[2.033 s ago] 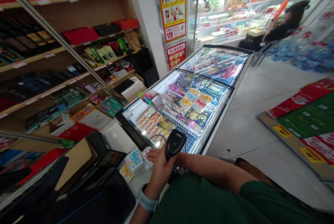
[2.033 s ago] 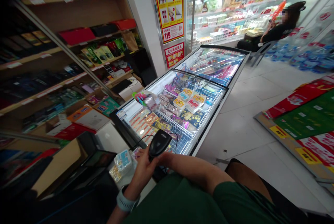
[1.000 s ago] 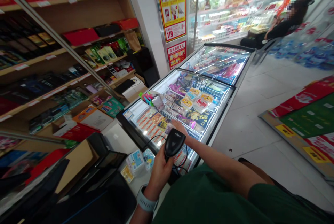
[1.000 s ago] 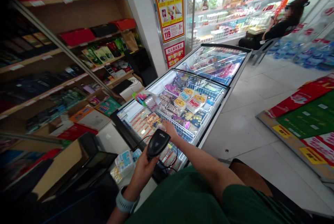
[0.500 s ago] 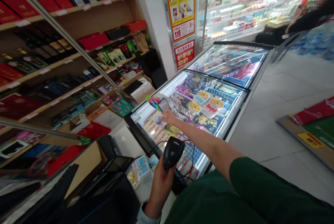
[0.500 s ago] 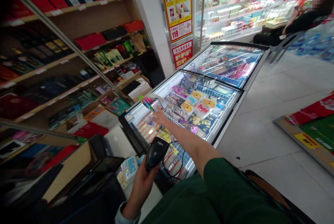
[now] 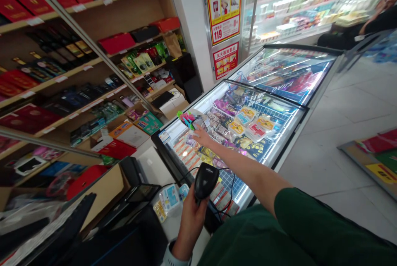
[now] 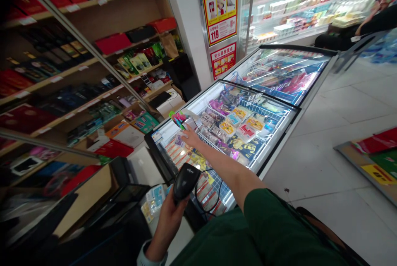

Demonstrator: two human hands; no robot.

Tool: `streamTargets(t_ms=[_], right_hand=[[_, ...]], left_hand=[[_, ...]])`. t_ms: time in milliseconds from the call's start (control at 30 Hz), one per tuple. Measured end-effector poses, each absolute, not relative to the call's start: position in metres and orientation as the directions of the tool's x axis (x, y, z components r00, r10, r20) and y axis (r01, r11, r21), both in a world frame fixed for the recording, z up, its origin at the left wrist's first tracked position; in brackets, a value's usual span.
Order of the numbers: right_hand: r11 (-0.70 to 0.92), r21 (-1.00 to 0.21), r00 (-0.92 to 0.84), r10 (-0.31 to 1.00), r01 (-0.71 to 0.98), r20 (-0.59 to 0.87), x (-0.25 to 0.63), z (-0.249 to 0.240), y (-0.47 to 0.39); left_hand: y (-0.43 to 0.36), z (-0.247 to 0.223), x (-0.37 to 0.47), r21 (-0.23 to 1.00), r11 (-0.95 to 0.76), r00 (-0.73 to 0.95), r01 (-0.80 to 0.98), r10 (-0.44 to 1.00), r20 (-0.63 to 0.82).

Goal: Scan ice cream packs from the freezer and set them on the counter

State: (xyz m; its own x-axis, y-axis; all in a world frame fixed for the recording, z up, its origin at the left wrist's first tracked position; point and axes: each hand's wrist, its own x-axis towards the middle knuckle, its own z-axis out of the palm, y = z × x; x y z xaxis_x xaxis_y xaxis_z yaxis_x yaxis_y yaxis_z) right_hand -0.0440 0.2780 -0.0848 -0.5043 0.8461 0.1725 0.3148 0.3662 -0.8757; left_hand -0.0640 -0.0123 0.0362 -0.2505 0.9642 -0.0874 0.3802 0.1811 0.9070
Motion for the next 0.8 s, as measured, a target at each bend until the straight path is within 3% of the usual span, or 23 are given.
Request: streamTargets(t_ms=[333,800], right_hand=[[0.186,-0.943,-0.351,0.933,0.275,0.081,0.024,-0.075,0.243],[-0.175,-0.984,-0.195,0.965,0.026,-0.176,0.142,-0.077,0.158]], left_hand=[[-0.007,0.036,-0.055,0.926,0.171,-0.202,0.338,0.974,-0.106],[-0.008,0.035,-0.047,0.904,0.088,-0.117,0.419,0.992,-0.042]])
